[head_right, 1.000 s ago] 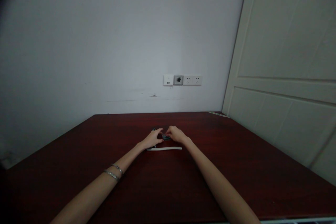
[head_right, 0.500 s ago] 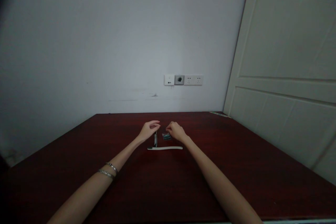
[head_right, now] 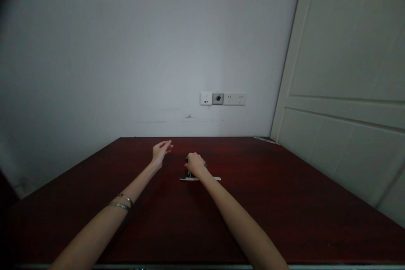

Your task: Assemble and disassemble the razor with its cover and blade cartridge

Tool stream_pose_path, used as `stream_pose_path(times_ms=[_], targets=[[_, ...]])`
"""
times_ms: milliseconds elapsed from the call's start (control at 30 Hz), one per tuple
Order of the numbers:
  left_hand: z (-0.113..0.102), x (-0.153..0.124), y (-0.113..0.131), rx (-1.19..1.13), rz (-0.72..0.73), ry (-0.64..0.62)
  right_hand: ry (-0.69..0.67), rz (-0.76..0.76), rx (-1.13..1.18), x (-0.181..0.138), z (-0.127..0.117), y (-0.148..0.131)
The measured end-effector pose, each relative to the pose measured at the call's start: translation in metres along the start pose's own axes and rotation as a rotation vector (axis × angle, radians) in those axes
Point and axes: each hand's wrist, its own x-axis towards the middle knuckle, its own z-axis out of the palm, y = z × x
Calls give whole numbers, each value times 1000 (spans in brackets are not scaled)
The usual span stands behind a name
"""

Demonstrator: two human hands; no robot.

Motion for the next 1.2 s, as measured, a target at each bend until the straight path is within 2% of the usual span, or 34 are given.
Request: stream_pose_path(times_ms=[300,400,500,633,800,933,1067,1200], targets=[[-1,-11,-24,209,19,-38,-3,55,11,4,4,-6],[-1,-10,-33,296,70,-127,2,63,20,6,3,-4],[1,-10,-37,405,146,-265,31,91,38,8,-5,9],[10,-13,-36,605,237,-446,103,177,74,12,-25,54],[26,-20,-34,739,342,-632,187,282,65,7,-45,139],[43,-26,-36,822,406,-741,211,347,39,-5,-46,201],[57,-31,-39,925,503,-768,183,395,21,-16,-43,236],[64,-36,-36,1010,551,-828,167,404,10,-24,-43,250]])
